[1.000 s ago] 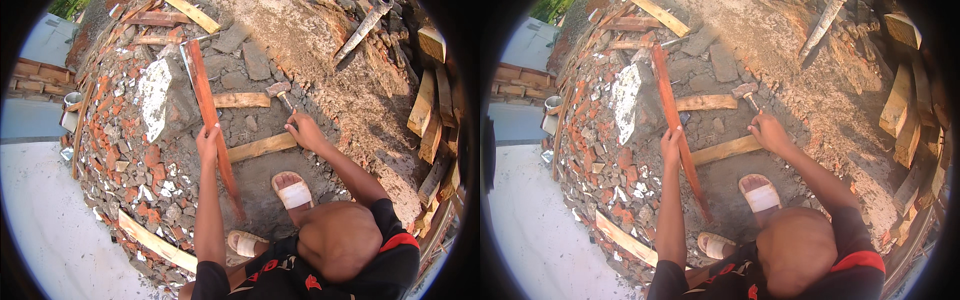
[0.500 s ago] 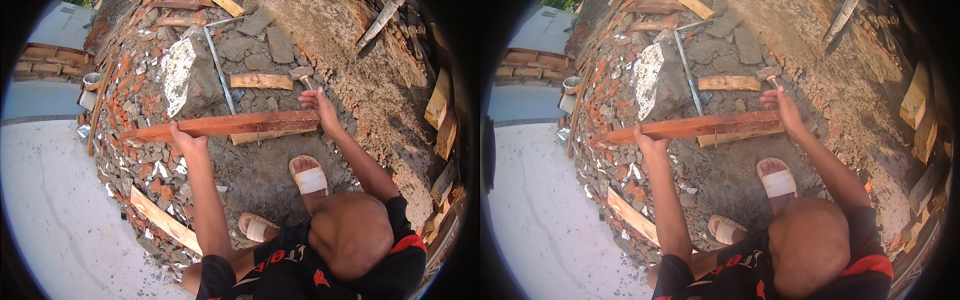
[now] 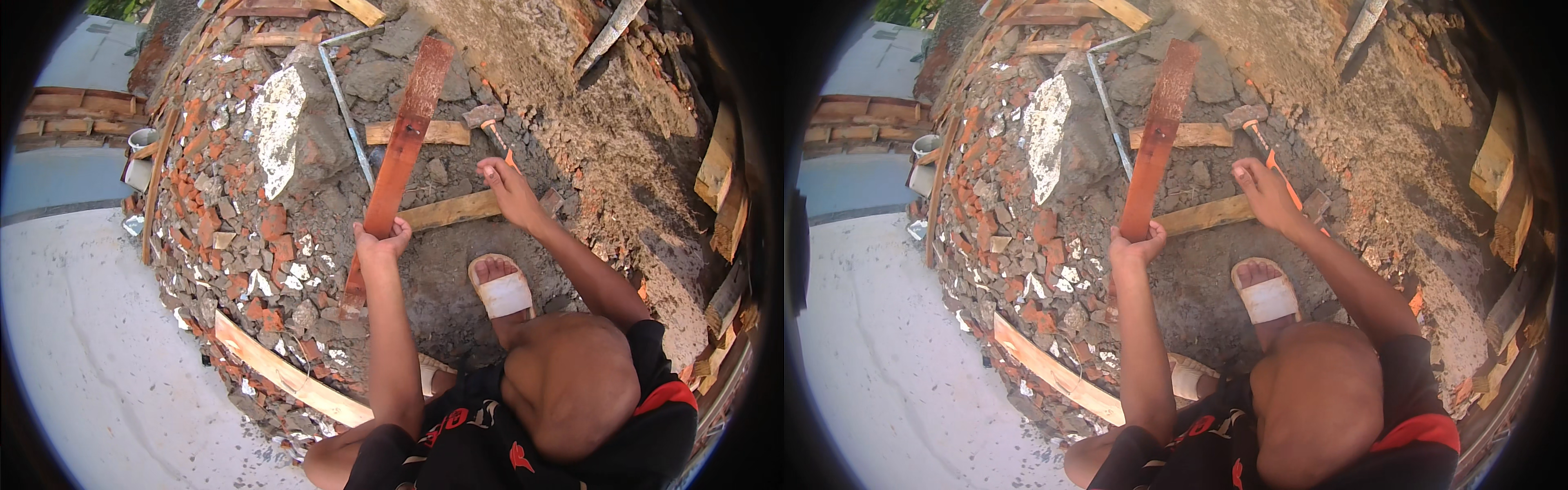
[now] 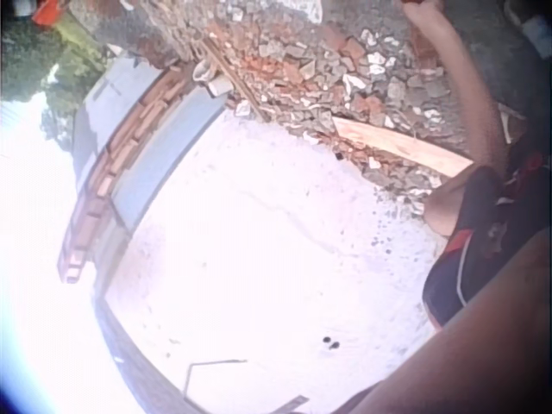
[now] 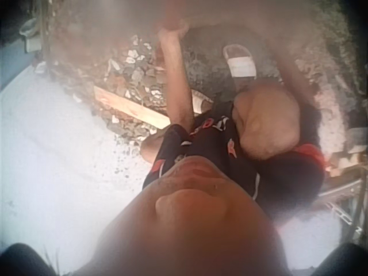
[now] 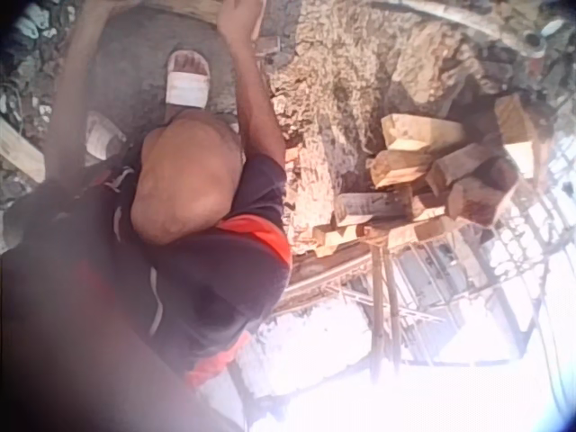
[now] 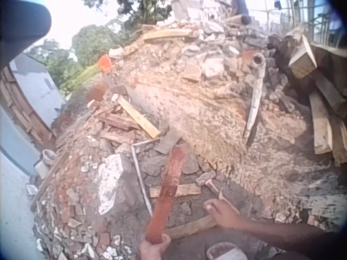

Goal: The person sits on the ground at a construction site and uses a hammer to repeatedly strike a metal bar placed on wooden blocks. The person adjusts the metal bar and wooden blocks between strikes.

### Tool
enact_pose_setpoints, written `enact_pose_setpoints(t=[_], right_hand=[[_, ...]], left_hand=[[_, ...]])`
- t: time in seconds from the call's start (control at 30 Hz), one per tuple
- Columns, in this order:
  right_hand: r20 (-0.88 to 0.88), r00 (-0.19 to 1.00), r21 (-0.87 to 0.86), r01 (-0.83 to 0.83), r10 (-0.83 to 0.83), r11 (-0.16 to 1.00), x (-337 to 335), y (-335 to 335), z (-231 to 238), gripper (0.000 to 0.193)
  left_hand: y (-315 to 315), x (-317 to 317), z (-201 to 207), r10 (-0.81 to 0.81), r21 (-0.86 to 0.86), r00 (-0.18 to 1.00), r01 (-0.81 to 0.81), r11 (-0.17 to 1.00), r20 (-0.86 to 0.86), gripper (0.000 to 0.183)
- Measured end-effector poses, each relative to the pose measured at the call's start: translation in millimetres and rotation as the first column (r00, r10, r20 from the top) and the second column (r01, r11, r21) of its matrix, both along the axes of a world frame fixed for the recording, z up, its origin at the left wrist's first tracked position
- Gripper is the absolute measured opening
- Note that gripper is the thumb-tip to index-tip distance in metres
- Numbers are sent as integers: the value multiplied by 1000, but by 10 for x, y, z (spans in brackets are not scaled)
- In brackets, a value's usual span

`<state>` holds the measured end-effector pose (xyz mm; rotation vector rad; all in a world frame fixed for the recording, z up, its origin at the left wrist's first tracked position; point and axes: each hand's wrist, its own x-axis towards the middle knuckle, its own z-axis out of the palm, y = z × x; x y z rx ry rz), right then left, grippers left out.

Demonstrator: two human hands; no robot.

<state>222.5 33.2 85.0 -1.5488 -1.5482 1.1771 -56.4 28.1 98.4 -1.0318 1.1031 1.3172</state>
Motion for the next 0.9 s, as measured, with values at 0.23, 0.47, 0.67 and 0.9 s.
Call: enact_pose_setpoints(t=[0.23,0.47,0.67,0.9], right_hand=[[192,979,14,-65,61,998,-12,-69,63,41],[609,776,268,-4,-166,963,215,-114,-76,37],[424,903,-31,86,-65,996,334,-158,-203,57],[405,913,-50,79,-52,996,419,-174,-393,62]], left_hand=[[134,310,-63,-250,38,956,258,965,-152,53],[-138,-56,-616,-195,-837,-866,352,418,-461,75],[-109,104,-725,-241,-911,-879,388,141,-412,73],[-184,181,-553,-209,-851,-834,458,257,-511,61]])
